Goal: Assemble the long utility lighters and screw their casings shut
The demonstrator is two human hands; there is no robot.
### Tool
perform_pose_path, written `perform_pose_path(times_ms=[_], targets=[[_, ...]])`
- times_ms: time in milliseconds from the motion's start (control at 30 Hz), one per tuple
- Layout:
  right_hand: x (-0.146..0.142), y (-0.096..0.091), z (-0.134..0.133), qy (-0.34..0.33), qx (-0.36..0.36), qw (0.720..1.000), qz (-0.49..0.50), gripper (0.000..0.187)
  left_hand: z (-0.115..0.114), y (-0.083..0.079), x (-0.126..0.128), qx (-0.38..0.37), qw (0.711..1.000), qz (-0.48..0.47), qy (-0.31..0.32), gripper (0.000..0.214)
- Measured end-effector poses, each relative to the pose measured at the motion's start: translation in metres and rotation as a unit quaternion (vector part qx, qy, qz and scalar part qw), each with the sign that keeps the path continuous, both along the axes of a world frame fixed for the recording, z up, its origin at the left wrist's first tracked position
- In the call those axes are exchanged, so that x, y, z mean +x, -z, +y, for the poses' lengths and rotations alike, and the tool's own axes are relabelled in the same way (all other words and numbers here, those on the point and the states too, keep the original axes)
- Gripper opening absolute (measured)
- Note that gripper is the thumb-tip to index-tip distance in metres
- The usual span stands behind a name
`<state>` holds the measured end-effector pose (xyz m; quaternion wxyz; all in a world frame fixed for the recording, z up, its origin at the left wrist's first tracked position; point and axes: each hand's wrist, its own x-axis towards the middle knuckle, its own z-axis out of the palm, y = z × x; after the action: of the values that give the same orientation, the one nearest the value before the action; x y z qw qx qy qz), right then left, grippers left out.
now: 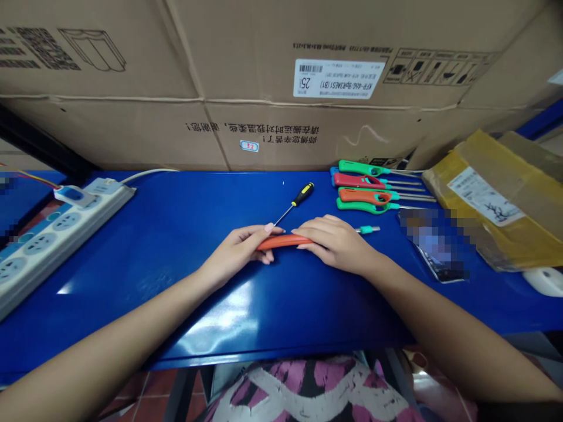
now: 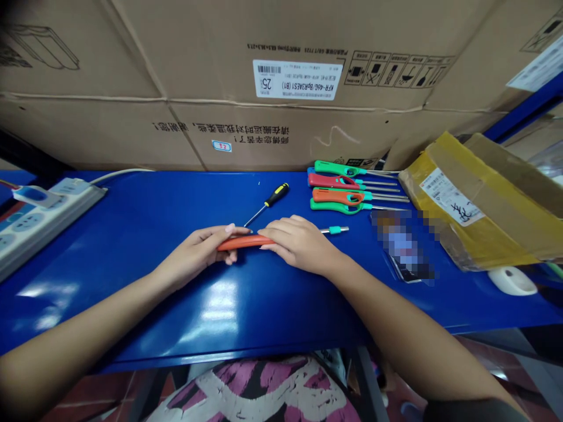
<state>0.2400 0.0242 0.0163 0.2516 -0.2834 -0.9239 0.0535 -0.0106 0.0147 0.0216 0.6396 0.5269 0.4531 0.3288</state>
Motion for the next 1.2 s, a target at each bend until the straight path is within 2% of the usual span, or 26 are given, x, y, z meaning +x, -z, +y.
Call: perform_pose_path(times_ms=[67, 167, 267, 333, 533, 667, 767, 900, 1000, 1067, 1200], targets=[[0.001, 0.001, 0.0, 0.016, -0.011, 1.0, 0.017, 0.024, 0.0, 0.002, -0.001, 0.151, 0.988, 0.038, -0.009, 0.044], [0.002, 0.0, -0.001, 0.018, -0.013, 0.999, 0.036, 0.022, -0.001, 0.005, -0.003, 0.368, 0.925, 0.099, -0.016, 0.026], [-0.001, 0.001, -0.004, -0.006, -0.004, 0.999, 0.043, 0.024, -0.004, 0.006, -0.005, 0.477, 0.87, 0.122, 0.013, 0.019], [-0.005, 0.002, -0.007, -0.005, 0.002, 0.999, 0.047, 0.024, -0.007, 0.006, -0.004, 0.507, 0.853, 0.121, 0.032, 0.02], [-0.01, 0.001, -0.011, 0.033, 0.031, 0.998, 0.049, 0.025, -0.008, 0.005, -0.003, 0.521, 0.846, 0.114, 0.019, 0.019], [-0.001, -0.001, -0.002, 0.021, -0.011, 1.0, 0.02, 0.028, -0.003, 0.002, -0.007, 0.519, 0.845, 0.127, 0.0, 0.016], [0.009, 0.0, 0.004, 0.017, -0.04, 0.999, 0.014, 0.024, 0.001, 0.0, -0.011, 0.505, 0.851, 0.142, -0.01, 0.017], [0.013, -0.002, 0.004, 0.021, -0.056, 0.997, 0.053, 0.019, 0.002, -0.003, -0.013, 0.489, 0.86, 0.149, -0.008, 0.018], [0.012, -0.007, 0.002, 0.037, -0.088, 0.995, 0.022, 0.019, 0.002, -0.005, -0.013, 0.477, 0.865, 0.155, -0.005, 0.019], [0.012, -0.009, 0.002, 0.057, -0.106, 0.993, -0.019, 0.02, 0.003, -0.004, -0.013, 0.448, 0.879, 0.164, -0.011, 0.019], [0.016, -0.007, 0.003, 0.097, -0.121, 0.984, -0.084, 0.016, 0.003, -0.002, -0.013, 0.343, 0.926, 0.154, -0.038, 0.027]])
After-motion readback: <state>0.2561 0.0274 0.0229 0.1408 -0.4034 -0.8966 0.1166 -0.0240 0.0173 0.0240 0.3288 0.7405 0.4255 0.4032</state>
